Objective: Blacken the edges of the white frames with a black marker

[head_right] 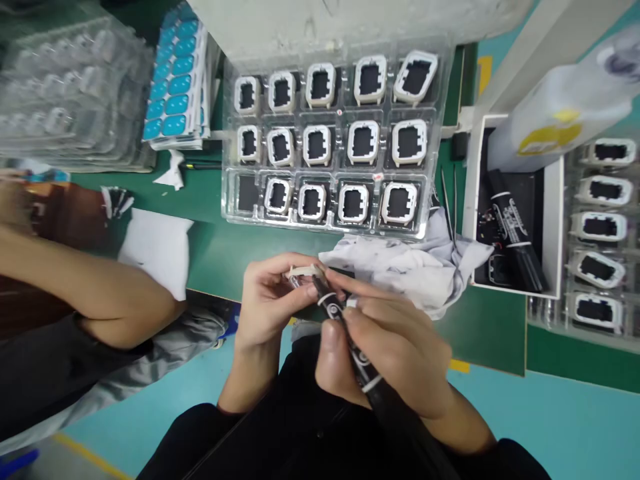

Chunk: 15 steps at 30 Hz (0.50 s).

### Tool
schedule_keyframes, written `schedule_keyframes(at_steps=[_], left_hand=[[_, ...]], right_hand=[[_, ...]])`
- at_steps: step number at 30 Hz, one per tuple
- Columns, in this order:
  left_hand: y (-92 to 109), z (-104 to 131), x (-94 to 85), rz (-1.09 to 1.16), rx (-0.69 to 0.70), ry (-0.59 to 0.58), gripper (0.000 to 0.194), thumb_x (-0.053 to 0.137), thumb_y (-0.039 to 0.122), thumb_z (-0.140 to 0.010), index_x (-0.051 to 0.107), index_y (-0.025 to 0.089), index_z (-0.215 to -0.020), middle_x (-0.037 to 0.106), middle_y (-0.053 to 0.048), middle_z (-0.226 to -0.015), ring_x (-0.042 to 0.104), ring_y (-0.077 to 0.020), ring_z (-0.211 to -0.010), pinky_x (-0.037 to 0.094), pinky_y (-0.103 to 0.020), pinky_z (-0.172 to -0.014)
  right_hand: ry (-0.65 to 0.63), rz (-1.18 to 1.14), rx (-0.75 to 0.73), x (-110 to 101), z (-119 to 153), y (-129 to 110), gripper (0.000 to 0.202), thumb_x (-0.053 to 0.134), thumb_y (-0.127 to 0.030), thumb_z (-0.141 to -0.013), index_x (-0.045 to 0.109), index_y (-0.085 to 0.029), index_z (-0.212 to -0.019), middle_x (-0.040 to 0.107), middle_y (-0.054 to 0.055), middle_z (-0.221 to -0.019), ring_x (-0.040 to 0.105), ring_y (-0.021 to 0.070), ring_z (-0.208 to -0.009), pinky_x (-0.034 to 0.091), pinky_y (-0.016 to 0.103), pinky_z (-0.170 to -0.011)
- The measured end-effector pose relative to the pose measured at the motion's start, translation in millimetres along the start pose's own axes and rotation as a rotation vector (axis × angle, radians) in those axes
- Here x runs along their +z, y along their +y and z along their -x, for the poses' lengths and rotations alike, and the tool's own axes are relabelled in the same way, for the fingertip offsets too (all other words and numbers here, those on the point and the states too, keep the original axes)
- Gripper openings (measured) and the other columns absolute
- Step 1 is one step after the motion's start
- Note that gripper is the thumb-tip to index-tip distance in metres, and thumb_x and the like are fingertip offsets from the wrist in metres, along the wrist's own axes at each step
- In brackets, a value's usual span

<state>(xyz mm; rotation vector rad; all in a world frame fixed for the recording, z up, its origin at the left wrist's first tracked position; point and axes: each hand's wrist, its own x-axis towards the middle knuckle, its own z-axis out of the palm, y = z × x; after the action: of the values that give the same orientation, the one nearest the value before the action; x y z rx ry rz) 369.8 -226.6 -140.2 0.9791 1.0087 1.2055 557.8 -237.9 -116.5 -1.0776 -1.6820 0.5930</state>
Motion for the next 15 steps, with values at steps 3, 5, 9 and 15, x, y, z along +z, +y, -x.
schedule_keyframes(at_steps=[3,5,9,15], left_hand=[[15.2,0.1,-6.2,-0.141,0.096,0.086,0.016,0.096,0.023,-0.091,0.088,0.021,-0.105,0.089,-0.006,-0.096,0.087,-0.0216,-0.085,0.071,-0.028,-0.079],[30.2,-6.5,-18.9,-0.269,0.154,0.206,0.023,0.096,0.025,-0.091,0.086,0.022,-0.112,0.089,-0.007,-0.101,0.088,-0.0232,-0.096,0.071,-0.03,-0.086],[53.2,-39.0,-57.5,-0.551,0.263,0.464,0.042,0.099,0.031,-0.085,0.076,0.023,-0.119,0.086,-0.003,-0.096,0.083,-0.0189,-0.09,0.065,-0.026,-0.082],[55.4,-84.4,-98.4,-0.912,0.341,0.482,0.032,0.097,0.024,-0.078,0.073,0.021,-0.099,0.077,0.002,-0.09,0.062,-0.0114,-0.067,0.051,-0.026,-0.067]], right_hand=[[0.008,0.036,-0.083,-5.3,-1.4,2.7,0.016,0.07,-0.012,-0.097,0.075,-0.025,-0.089,0.084,0.002,-0.089,0.089,0.0295,-0.095,0.079,0.032,-0.081],[0.003,0.04,-0.081,-7.4,0.0,5.2,0.016,0.073,-0.011,-0.095,0.077,-0.026,-0.092,0.084,0.001,-0.088,0.089,0.0302,-0.089,0.08,0.034,-0.076],[0.163,0.039,-0.166,-3.5,6.4,13.4,0.034,0.084,-0.002,-0.084,0.081,-0.028,-0.107,0.082,-0.003,-0.083,0.085,0.0275,-0.071,0.079,0.037,-0.068],[0.159,0.058,-0.218,7.7,5.4,18.9,0.023,0.085,-0.006,-0.086,0.081,-0.027,-0.097,0.079,-0.004,-0.076,0.078,0.0209,-0.057,0.075,0.03,-0.063]])
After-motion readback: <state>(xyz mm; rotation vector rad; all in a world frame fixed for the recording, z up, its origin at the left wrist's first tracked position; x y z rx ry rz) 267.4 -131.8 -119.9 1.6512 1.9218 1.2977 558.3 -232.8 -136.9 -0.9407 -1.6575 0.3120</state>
